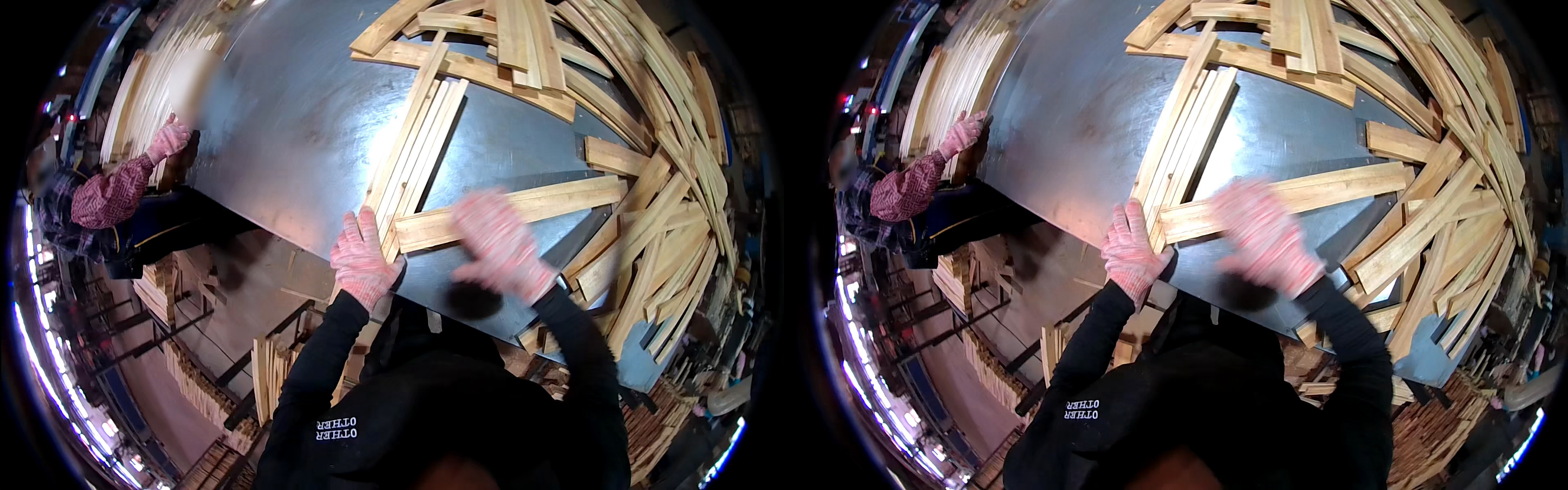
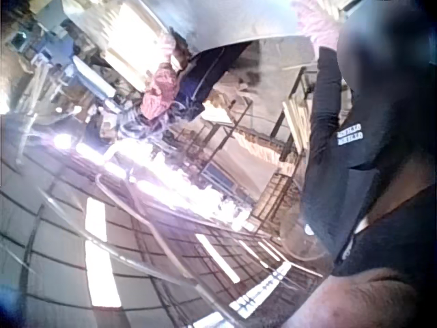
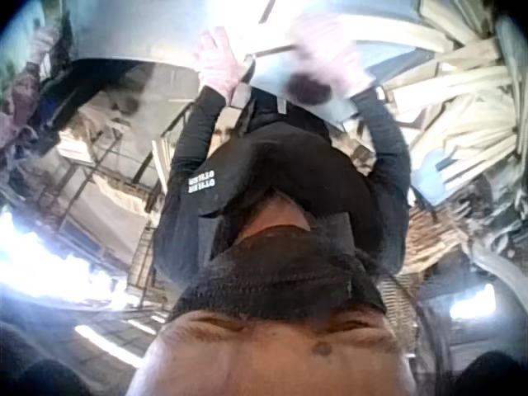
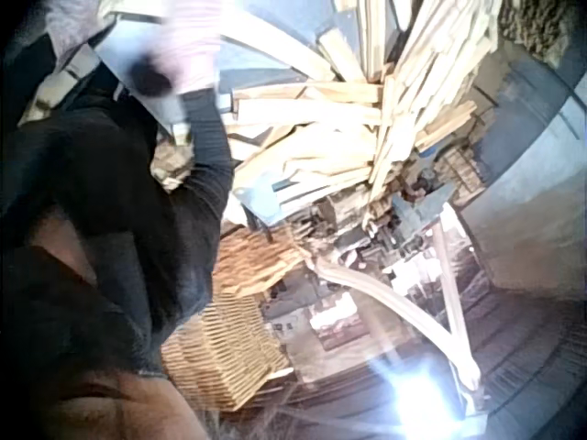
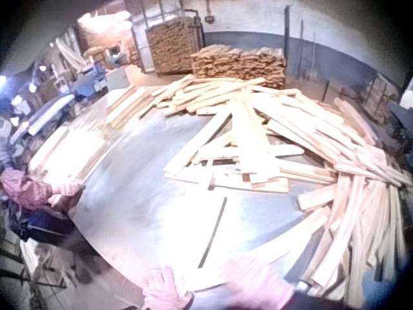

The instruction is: The person sorts and stacks light-colored wooden planks on a metal table. They pick up planks from a disorganized pile, align them, and place them into a neat stack.

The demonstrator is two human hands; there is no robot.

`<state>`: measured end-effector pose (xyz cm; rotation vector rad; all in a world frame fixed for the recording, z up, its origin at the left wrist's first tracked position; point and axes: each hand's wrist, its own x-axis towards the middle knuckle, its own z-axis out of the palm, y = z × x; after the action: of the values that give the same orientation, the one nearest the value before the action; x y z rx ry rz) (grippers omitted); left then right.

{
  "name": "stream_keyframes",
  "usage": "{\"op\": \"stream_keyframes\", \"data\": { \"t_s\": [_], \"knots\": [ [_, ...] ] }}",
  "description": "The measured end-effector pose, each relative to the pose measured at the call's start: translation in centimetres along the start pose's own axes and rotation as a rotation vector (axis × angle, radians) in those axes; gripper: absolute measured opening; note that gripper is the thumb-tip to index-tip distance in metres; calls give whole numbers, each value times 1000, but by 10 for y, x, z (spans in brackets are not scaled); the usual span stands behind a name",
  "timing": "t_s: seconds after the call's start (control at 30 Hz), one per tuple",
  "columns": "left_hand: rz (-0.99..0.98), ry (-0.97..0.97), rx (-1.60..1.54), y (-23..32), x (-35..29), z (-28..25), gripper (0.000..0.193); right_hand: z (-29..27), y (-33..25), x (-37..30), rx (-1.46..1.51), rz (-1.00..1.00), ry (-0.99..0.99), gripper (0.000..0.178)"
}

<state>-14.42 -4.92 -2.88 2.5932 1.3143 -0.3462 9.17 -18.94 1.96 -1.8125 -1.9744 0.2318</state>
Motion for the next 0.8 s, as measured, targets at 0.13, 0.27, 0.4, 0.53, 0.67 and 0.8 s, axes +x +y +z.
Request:
{"op": "stream_keyframes", "data": {
  "t_s": [0.13, 0.27, 0.4, 0.53, 0.67, 0.8],
  "knots": [
    [7, -46, -84, 7, 9, -20, 110, 10, 117, -28, -392, 292, -357, 87],
    [-19, -1, -72, -1, 2, -16, 113, -74, 104, 54, 155, 554, 317, 46],
    [-9, 15, -173, -7, 7, -12, 116, -84, 123, 78, 1022, 682, 352, 45],
    [14, 20, -235, -5, -4, -24, 128, 40, 68, 62, 536, 1175, -127, 83],
    [-11, -51, -22, 15, -7, -30, 123, 110, -17, 92, 437, 1116, -83, 84],
    [-48, -14, -38, 4, -4, -12, 119, 86, -10, 77, 1158, 1140, -92, 64]
  ]
}}
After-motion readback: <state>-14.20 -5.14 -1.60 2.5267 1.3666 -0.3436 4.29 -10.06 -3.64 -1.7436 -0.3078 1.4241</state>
